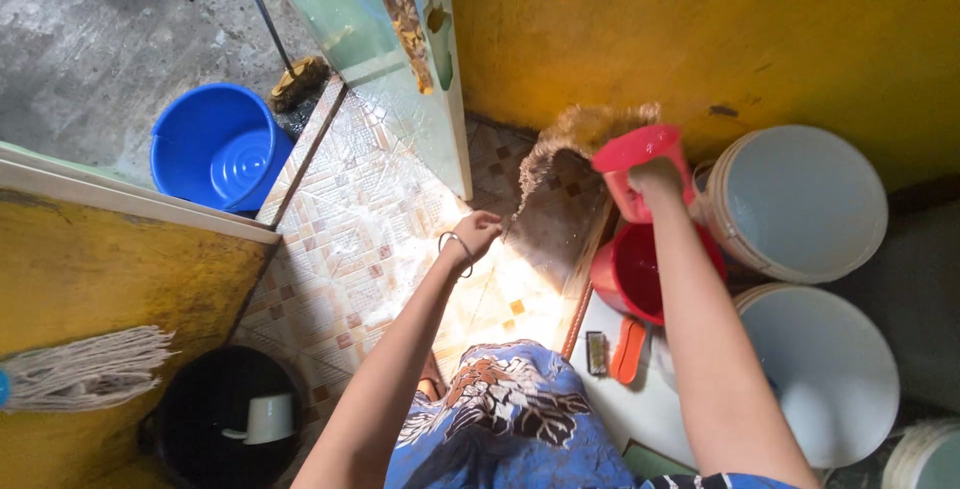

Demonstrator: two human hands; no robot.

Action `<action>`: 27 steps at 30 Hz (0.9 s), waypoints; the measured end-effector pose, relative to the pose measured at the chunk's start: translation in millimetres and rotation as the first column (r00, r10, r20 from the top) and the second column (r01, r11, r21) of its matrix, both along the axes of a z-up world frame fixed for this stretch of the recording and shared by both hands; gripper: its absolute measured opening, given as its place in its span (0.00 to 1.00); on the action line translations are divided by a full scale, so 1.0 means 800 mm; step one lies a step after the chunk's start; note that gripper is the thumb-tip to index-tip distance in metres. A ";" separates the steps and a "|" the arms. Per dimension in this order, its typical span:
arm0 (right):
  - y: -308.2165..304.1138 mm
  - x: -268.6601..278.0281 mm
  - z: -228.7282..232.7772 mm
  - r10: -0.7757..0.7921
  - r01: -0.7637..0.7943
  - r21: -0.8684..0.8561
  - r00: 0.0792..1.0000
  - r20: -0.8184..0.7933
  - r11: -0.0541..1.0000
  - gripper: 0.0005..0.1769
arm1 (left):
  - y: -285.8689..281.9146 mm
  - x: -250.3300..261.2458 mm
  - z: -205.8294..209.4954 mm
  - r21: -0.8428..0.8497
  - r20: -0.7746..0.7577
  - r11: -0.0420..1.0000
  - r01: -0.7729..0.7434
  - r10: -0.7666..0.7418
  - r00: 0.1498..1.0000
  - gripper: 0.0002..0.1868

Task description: The person scrubs the bathroom floor tiles with an orange brush and سپس rinses the area by pouring water from a pink plastic scoop.

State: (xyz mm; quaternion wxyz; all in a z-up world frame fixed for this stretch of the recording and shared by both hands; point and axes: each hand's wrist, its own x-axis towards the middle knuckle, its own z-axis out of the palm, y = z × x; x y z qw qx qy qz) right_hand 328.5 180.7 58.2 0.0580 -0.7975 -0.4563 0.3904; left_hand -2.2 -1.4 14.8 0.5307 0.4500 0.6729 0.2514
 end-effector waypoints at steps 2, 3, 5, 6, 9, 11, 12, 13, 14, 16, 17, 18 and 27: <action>-0.024 0.004 0.034 -0.021 0.016 0.041 0.994 0.110 0.999 0.12 | 0.002 -0.006 0.032 0.016 -0.011 0.999 0.049 -0.049 0.999 0.22; -0.040 0.005 0.050 -0.081 0.078 0.029 0.991 0.104 0.997 0.15 | 0.003 -0.006 0.045 0.026 -0.014 0.997 0.076 -0.076 0.997 0.22; -0.062 0.013 0.070 -0.106 0.102 0.039 0.984 0.140 0.994 0.17 | 0.004 -0.007 0.060 -0.004 -0.015 0.996 0.088 -0.088 0.996 0.22; -0.070 0.024 0.074 -0.076 0.067 0.056 0.981 0.178 0.996 0.17 | 0.004 -0.009 0.063 -0.020 -0.019 0.995 0.096 -0.096 0.995 0.22; -0.099 0.052 0.071 -0.054 0.018 0.137 0.963 0.266 0.990 0.17 | 0.012 -0.003 0.056 -0.041 -0.041 0.990 0.138 -0.140 0.989 0.22; -0.113 0.066 0.071 -0.084 0.025 0.183 0.944 0.320 0.983 0.15 | 0.018 0.003 0.047 0.007 -0.029 0.986 0.164 -0.164 0.986 0.22; -0.117 0.068 0.070 -0.107 0.040 0.196 0.932 0.347 0.980 0.14 | 0.019 0.007 0.043 0.029 -0.023 0.984 0.174 -0.174 0.985 0.21; -0.122 0.070 0.070 -0.131 0.054 0.208 0.919 0.372 0.977 0.14 | 0.020 0.011 0.041 0.018 -0.032 0.981 0.193 -0.192 0.981 0.21; -0.127 0.071 0.071 -0.154 0.076 0.218 0.918 0.364 0.973 0.15 | 0.022 0.013 0.041 0.005 -0.042 0.978 0.207 -0.206 0.978 0.22; -0.135 0.074 0.075 -0.197 0.117 0.239 0.917 0.346 0.964 0.18 | 0.024 0.018 0.045 -0.017 -0.049 0.974 0.226 -0.227 0.973 0.22; -0.138 0.076 0.076 -0.180 0.091 0.244 0.911 0.371 0.965 0.18 | 0.023 0.021 0.048 -0.025 -0.046 0.972 0.232 -0.233 0.971 0.22; -0.140 0.077 0.077 -0.161 0.064 0.248 0.905 0.394 0.967 0.20 | 0.024 0.021 0.050 -0.035 -0.044 0.971 0.236 -0.237 0.971 0.22; -0.148 0.059 0.079 -0.064 -0.080 0.319 0.906 0.418 0.944 0.23 | 0.024 0.014 0.053 -0.028 -0.037 0.973 0.230 -0.231 0.972 0.22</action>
